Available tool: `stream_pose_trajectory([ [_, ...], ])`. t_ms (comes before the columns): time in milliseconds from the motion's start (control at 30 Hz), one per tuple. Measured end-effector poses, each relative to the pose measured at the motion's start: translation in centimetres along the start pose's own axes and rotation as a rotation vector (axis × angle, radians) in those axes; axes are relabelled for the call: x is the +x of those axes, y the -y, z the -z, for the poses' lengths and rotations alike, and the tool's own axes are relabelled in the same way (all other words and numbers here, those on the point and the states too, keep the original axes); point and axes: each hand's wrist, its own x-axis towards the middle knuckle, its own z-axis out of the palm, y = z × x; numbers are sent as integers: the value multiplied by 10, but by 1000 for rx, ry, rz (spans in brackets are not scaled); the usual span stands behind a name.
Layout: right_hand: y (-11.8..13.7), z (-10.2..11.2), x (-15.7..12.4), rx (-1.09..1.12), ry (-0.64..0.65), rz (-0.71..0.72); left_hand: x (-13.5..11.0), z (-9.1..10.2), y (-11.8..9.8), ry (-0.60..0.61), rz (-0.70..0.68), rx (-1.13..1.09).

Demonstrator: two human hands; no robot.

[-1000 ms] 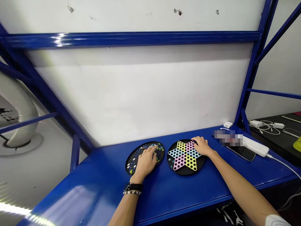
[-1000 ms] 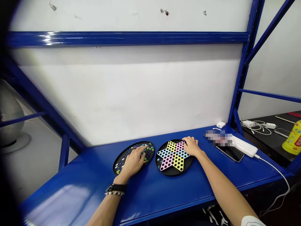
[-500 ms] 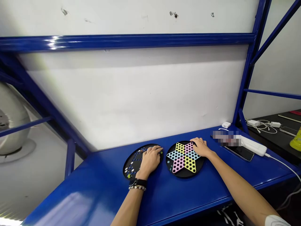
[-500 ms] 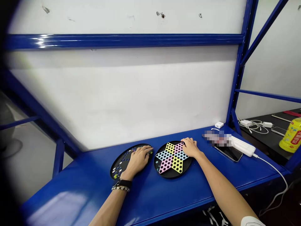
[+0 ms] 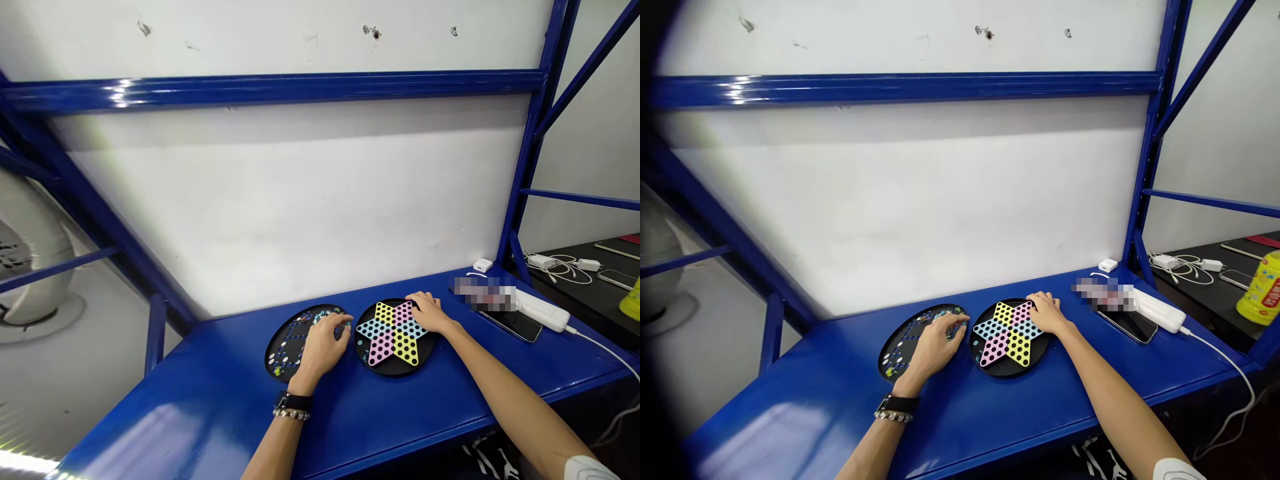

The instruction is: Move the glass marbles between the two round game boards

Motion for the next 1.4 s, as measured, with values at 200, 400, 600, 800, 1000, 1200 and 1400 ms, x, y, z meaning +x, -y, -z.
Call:
stream_pose_trajectory([
  [200,-1,-1,0,-1,1,-3,-2,-2,-1,97,-107,-77],
  [400,-1,-1,0,1,2,0,-3,20,50,-86,194,213],
  [600,-1,0,0,-4,4,-4,-6,19,78,80,326,293],
  [800,1,2,-1,-9,12,-3,0,7,70,118,249,261],
  [1000,2,2,-1,-38,21,-14,-1,4,77,78,250,222],
  [1200,3,2,-1,-21,16,-10,26,5,84,145,282,141],
  [1400,2,1,-2,1,7,-4,50,-2,78,186,278,97],
])
